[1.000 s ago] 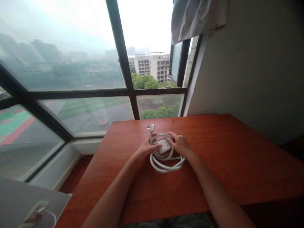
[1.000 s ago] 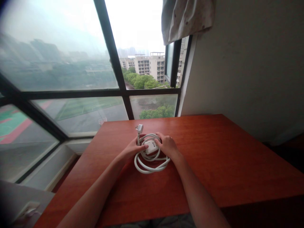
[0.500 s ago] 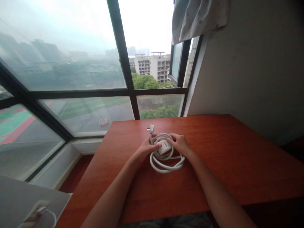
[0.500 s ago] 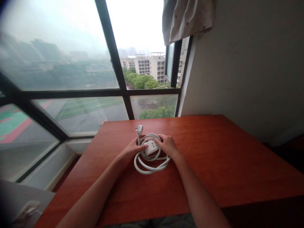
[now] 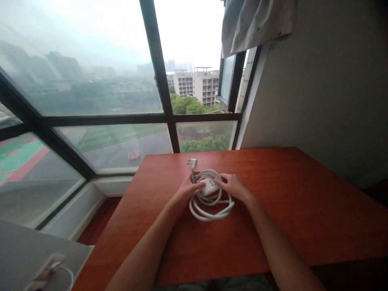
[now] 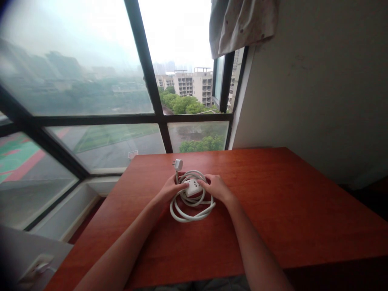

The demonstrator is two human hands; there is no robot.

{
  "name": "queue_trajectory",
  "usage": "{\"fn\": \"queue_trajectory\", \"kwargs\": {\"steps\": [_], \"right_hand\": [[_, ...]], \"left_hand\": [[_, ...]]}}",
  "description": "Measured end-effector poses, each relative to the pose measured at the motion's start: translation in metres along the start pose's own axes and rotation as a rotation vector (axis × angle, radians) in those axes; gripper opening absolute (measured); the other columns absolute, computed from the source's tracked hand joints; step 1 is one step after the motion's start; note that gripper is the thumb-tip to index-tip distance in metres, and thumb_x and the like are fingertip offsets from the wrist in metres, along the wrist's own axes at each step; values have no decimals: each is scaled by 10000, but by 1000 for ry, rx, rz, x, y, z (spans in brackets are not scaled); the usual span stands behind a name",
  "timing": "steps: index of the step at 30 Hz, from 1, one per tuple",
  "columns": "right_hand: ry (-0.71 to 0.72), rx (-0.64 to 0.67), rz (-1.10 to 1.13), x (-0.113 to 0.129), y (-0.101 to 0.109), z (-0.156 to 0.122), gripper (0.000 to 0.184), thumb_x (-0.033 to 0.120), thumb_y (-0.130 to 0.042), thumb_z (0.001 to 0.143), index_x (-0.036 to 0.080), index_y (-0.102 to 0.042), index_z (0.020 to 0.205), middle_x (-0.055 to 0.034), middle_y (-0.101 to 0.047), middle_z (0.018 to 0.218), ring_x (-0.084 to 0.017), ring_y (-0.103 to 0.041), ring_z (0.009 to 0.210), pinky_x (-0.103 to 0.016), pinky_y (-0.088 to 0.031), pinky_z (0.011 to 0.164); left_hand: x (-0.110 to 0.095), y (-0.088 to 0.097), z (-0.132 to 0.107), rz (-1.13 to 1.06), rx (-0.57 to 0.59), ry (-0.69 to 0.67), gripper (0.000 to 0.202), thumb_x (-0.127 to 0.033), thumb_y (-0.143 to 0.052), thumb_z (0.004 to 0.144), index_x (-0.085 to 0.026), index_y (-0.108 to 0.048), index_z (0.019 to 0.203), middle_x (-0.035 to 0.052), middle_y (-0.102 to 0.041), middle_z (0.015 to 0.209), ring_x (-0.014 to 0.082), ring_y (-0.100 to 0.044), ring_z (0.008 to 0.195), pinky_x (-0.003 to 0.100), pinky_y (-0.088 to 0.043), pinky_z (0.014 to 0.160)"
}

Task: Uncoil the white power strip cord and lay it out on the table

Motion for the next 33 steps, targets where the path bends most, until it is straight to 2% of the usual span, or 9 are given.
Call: {"fn": "queue_trajectory", "kwargs": {"steps": [4,7,11,13,17,21,26,29,33], "right_hand": [[3,48,1,1,1,-1,275,382,-586,816,159,-713,915,-51,-735,863,-191,-642,747,-256,-454,669],[11,26,-31,4,-1,-1,219,301,-564,811,149,-709,871,-43,-725,808,-165,-623,680,-234,-431,618],[18,-40,-11,3,-5,0,244,236,-560,799,158,-690,989,-52,-729,874,-168,-643,734,-237,-455,669],[31,-49,24,2,-5,1,278,240,-563,807,165,-672,1051,-59,-729,916,-182,-656,782,-252,-469,707],[44,-34,40,-1,-5,2,267,282,-559,829,170,-674,1043,-66,-728,918,-197,-656,794,-276,-475,731],[60,-37,33,-4,-6,3,270,290,-542,835,160,-673,1031,-57,-717,884,-180,-631,747,-266,-462,700],[45,-46,25,-8,-8,4,244,302,-528,832,152,-673,959,-29,-694,803,-151,-586,686,-243,-442,658],[45,-34,95,-11,-10,5,264,336,-536,836,145,-668,962,-30,-697,821,-158,-603,715,-247,-453,671],[56,-1,239,-12,-12,5,331,396,-536,855,147,-658,1035,-54,-714,930,-184,-644,816,-271,-484,724]], "left_hand": [[-3,2,1,-10,-29,-40,542,-261,-839,588,-124,-582,1045,88,-702,951,207,-665,829,313,-513,769],[-3,1,1,-35,-49,-56,508,-307,-831,607,-130,-593,1020,72,-702,917,193,-662,792,305,-512,751],[-1,-1,2,-100,-73,-40,480,-390,-798,650,-135,-603,1007,62,-699,892,177,-656,754,292,-507,729],[0,0,3,-121,-105,-32,474,-412,-789,658,-136,-605,997,52,-695,863,167,-649,729,280,-505,705],[1,1,3,-145,-140,-10,498,-425,-785,659,-143,-595,1022,54,-698,873,175,-654,742,284,-512,698],[0,-1,1,-168,-120,5,521,-457,-778,662,-151,-583,1037,56,-700,883,185,-662,765,287,-516,701],[-1,-4,-2,-149,-62,58,483,-505,-765,666,-129,-605,923,55,-691,814,171,-651,720,260,-501,669],[-1,-2,-2,-182,-40,82,480,-507,-760,674,-127,-614,929,54,-689,799,162,-647,697,262,-503,670],[0,3,-1,-182,-74,68,472,-501,-760,674,-120,-619,916,39,-669,752,134,-618,635,242,-485,632]]}}
Point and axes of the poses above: each hand's wrist, its own z-axis towards the middle knuckle, its own y-axis out of the back of the hand, x = y × z, the point moved 2 cm from there along z, towards the middle knuckle
